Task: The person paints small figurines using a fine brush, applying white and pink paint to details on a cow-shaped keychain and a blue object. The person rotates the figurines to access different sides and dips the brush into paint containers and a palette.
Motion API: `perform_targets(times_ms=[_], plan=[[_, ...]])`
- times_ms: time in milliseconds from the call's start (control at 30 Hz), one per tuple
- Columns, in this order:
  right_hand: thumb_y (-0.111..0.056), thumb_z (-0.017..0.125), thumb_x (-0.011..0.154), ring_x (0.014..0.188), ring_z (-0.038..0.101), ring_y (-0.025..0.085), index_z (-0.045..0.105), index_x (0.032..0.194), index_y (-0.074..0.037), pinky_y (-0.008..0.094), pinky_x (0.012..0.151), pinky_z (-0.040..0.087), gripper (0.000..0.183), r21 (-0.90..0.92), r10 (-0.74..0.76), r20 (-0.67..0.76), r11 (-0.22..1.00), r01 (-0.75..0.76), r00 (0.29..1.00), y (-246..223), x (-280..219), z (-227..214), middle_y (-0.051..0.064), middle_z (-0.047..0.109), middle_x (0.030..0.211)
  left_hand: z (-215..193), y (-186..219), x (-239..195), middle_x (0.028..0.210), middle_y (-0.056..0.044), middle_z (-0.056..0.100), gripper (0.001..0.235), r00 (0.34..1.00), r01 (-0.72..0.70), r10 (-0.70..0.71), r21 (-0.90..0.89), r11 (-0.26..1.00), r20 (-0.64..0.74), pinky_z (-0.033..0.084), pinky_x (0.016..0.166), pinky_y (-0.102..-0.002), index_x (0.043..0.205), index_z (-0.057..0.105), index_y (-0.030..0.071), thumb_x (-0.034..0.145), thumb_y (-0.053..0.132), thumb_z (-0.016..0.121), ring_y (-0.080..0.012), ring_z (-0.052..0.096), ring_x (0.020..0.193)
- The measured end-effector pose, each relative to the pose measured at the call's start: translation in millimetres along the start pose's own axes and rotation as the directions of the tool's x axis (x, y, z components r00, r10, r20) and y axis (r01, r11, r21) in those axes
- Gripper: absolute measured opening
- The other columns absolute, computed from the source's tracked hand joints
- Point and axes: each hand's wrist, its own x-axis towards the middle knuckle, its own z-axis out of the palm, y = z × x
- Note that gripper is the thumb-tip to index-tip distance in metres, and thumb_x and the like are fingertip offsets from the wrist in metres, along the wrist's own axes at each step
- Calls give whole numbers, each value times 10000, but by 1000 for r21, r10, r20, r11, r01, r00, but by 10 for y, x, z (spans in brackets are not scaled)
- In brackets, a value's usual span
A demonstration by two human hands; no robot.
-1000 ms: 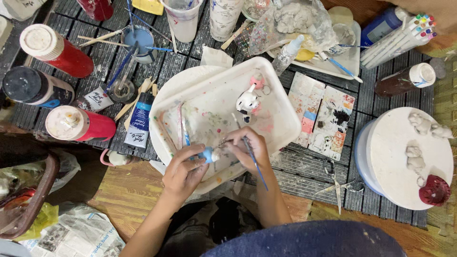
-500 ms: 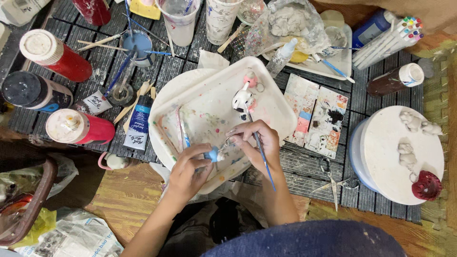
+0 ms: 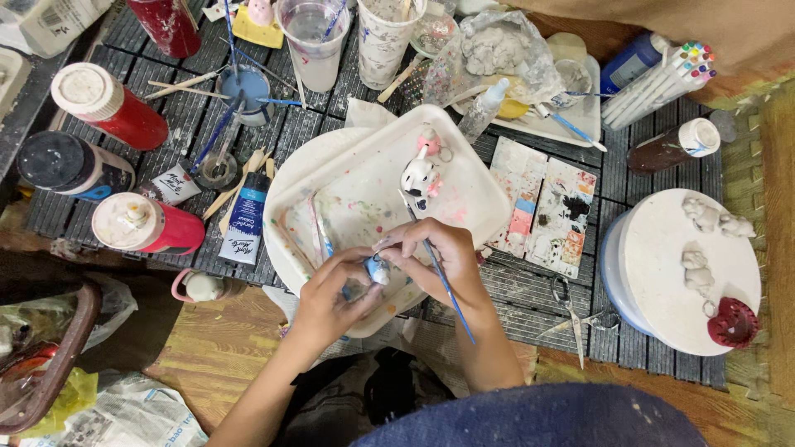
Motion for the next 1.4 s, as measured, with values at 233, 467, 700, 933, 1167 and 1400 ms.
perform_targets(times_ms=[233,467,700,933,1167,1400], plan=[[103,744,899,999,778,234,538,925,-31,336,858,642,247,57,21,-7,998,-21,1000,11,6,-53,175,747,1029,87,-132,-97,1230,-128,670,414,998,1,-6,-76,997,-57,578,934,-311,1029,506,71,815,10,855,-235,693,1163],[108,740,912,971,738,191,575,1001,9,314,858,608,212,63,48,-88,997,-43,995,211,86,-69,161,716,982,137,-144,-80,1250,-116,608,491,972,207,-234,-409,889,-17,566,1015,-327,1217,511,23,828,-68,797,-198,652,1201],[50,774,901,922,738,145,527,910,-25,264,728,593,258,31,171,-83,985,-169,982,280,193,72,136,757,1048,103,-294,-137,1254,-101,639,438,944,314,-307,-606,730,119,556,1031,-325,1262,576,-8,867,-105,738,-199,656,1183],[35,723,941,935,748,152,510,985,-22,254,724,617,225,-75,104,-70,991,-109,992,373,37,112,150,751,1093,182,-307,-163,1248,-111,648,418,942,287,-333,-602,746,36,577,1009,-337,1233,560,1,871,-120,732,-195,673,1172],[52,531,1045,903,746,157,459,1172,-29,251,739,583,167,134,192,-296,978,-158,936,697,-530,98,196,676,1298,273,-172,-148,1233,-106,635,413,920,237,-364,-536,810,-143,594,920,-318,1134,551,21,823,-116,786,-182,670,1142],[60,609,986,870,752,168,461,1109,-22,258,734,585,209,171,255,-384,964,-203,887,580,-769,230,211,694,1256,310,-174,-155,1187,-111,632,423,918,205,-337,-478,854,-208,602,948,-326,1106,548,12,805,-114,817,-174,676,1103]])
